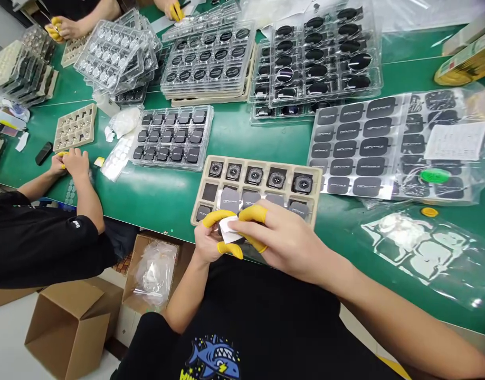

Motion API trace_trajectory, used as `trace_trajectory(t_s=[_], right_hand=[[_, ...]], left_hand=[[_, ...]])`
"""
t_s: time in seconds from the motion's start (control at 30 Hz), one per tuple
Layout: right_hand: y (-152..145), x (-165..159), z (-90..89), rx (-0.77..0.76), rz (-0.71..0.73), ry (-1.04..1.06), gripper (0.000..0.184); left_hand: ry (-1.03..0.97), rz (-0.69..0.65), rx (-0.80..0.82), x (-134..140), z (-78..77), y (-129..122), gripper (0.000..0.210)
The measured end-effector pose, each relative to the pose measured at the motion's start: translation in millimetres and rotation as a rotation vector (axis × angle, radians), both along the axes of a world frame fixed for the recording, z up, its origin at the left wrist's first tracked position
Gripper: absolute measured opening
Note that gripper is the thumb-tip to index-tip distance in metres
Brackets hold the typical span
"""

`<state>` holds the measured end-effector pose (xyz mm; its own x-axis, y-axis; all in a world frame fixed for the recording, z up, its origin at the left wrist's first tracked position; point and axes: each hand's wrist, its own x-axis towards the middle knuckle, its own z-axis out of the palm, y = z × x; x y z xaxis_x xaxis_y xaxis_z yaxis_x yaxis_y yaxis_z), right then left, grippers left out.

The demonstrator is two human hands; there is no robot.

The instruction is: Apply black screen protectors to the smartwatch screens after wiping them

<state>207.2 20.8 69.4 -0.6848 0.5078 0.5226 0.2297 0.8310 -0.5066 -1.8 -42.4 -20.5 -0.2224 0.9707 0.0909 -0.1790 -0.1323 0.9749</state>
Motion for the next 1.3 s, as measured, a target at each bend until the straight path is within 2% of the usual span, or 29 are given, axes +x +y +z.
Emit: trace_trajectory(t_s=[0.13, 0.17, 0.23, 0.3, 0.33, 0.43, 0.5, 0.63, 0.7, 0.77, 0.87, 1.07, 1.2, 1.3], right_hand=[[9, 25, 1.0, -0.154, 0.188, -0.047, 0.03], [12, 33, 3.8, -0.189, 0.169, -0.023, 0.029], [18, 38, 8.9, -0.187, 0.031, 0.045, 0.028], [19, 28, 9.3, -0.112, -0.09, 0.074, 0.028], [17, 18, 7.1, -0.071, -0.104, 0.064, 0.027], [8, -12, -6.2, -0.008, -0.051, 0.012, 0.029], [3, -21, -14.1, -0.013, 0.011, -0.008, 0.033], [7, 2, -12.6, -0.034, 0.155, -0.116, 0.031], [15, 19, -5.9, 0.008, 0.088, -0.153, 0.027], [22, 29, 0.2, 0.067, -0.039, -0.132, 0.025], [23, 19, 2.7, 0.109, -0.118, -0.093, 0.026], [9, -24, -11.4, 0.095, 0.005, -0.063, 0.033], [13, -6, -8.5, 0.003, 0.16, -0.13, 0.032], [21, 17, 1.6, -0.013, 0.104, -0.17, 0.028]], left_hand=[[0.056, 0.093, 0.028, -16, 2.6, 0, 0.091], [0.072, 0.105, 0.034, -19, 3.2, -1, 0.091], [0.084, 0.082, 0.046, -22, 3.7, 0, 0.091], [0.063, 0.032, 0.05, -19, 2.7, 1, 0.089], [0.046, 0.011, 0.046, -17, 1.9, 2, 0.089], [0.017, -0.012, 0.006, -12, -1.5, 4, 0.091], [0.023, -0.002, -0.025, -13, -3.6, 4, 0.09], [0.033, 0.058, -0.031, -22, -6.0, 1, 0.093], [0.039, 0.083, -0.016, -26, -6.1, 0, 0.094], [0.051, 0.081, -0.005, -28, -6.0, 0, 0.093], [0.043, 0.033, 0.005, -24, -7.3, 2, 0.093], [-0.016, -0.034, -0.032, -17, -11.5, 4, 0.092], [-0.004, -0.01, -0.033, -28, -6.9, 3, 0.092], [-0.008, 0.044, 0.002, -37, -1.4, 5, 0.093]])
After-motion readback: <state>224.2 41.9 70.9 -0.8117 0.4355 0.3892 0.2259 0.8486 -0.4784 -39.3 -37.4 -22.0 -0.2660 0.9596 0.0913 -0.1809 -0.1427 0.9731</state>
